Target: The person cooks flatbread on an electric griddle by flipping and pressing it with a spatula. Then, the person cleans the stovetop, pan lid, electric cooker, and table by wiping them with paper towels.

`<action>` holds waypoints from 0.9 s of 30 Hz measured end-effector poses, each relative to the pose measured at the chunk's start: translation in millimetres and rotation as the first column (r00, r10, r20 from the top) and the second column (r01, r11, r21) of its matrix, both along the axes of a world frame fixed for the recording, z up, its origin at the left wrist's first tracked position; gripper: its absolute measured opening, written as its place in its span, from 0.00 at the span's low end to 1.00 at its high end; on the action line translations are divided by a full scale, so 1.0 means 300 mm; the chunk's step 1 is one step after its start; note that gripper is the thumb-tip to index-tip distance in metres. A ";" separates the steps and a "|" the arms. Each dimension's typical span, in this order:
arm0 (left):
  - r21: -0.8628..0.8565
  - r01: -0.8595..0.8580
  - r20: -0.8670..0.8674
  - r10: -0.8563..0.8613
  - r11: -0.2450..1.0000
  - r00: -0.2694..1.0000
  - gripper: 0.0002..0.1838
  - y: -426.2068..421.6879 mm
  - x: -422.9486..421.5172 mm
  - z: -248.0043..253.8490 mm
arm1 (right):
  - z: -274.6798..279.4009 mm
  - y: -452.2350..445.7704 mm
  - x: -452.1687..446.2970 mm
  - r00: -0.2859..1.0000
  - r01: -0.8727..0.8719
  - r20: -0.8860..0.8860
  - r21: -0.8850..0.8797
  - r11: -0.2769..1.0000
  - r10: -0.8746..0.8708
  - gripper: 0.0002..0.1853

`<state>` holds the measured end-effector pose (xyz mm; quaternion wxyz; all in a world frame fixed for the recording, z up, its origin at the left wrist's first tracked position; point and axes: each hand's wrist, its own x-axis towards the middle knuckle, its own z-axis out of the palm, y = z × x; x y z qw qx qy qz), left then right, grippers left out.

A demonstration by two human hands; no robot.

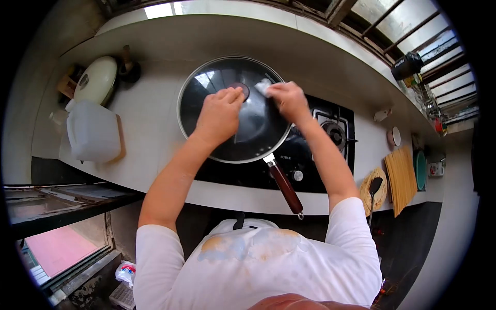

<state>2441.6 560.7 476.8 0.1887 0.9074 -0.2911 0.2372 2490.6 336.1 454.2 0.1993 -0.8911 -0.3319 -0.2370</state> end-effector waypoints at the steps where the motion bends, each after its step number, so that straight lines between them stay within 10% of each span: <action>1: 0.000 -0.009 0.007 0.009 1.000 1.000 0.17 -0.003 -0.005 0.000 | -0.025 -0.020 0.076 0.992 0.105 -0.068 -0.027 0.994 -0.106 0.09; 6: 0.034 -0.040 -0.001 0.040 0.999 0.999 0.19 -0.008 -0.022 -0.009 | 0.060 0.139 0.313 0.860 0.192 -0.341 -0.473 0.860 -0.380 0.07; 12: 0.039 -0.052 -0.059 0.054 0.998 0.997 0.23 -0.015 -0.031 -0.024 | 0.044 0.343 0.350 0.926 -0.285 -0.318 -0.242 0.927 0.202 0.08; 15: 0.038 -0.057 -0.008 0.058 0.998 0.998 0.23 -0.020 -0.035 -0.041 | 0.049 0.169 0.411 0.876 0.009 -0.409 -0.516 0.857 -0.256 0.09; 19: -0.022 -0.037 0.007 0.037 0.999 0.999 0.22 -0.021 -0.035 -0.056 | 0.064 0.214 0.424 0.845 0.106 -0.401 -0.524 0.845 -0.354 0.11; 25: 0.009 -0.049 -0.044 0.049 0.999 0.998 0.20 -0.025 -0.047 -0.050 | 0.075 0.647 0.380 0.898 -0.160 -0.413 -0.627 0.762 -0.151 0.07; 27: -0.019 0.003 -0.118 -0.005 1.000 0.993 0.19 -0.019 -0.044 -0.061 | 0.005 0.722 0.319 0.874 -0.485 -0.384 -0.638 0.598 0.299 0.07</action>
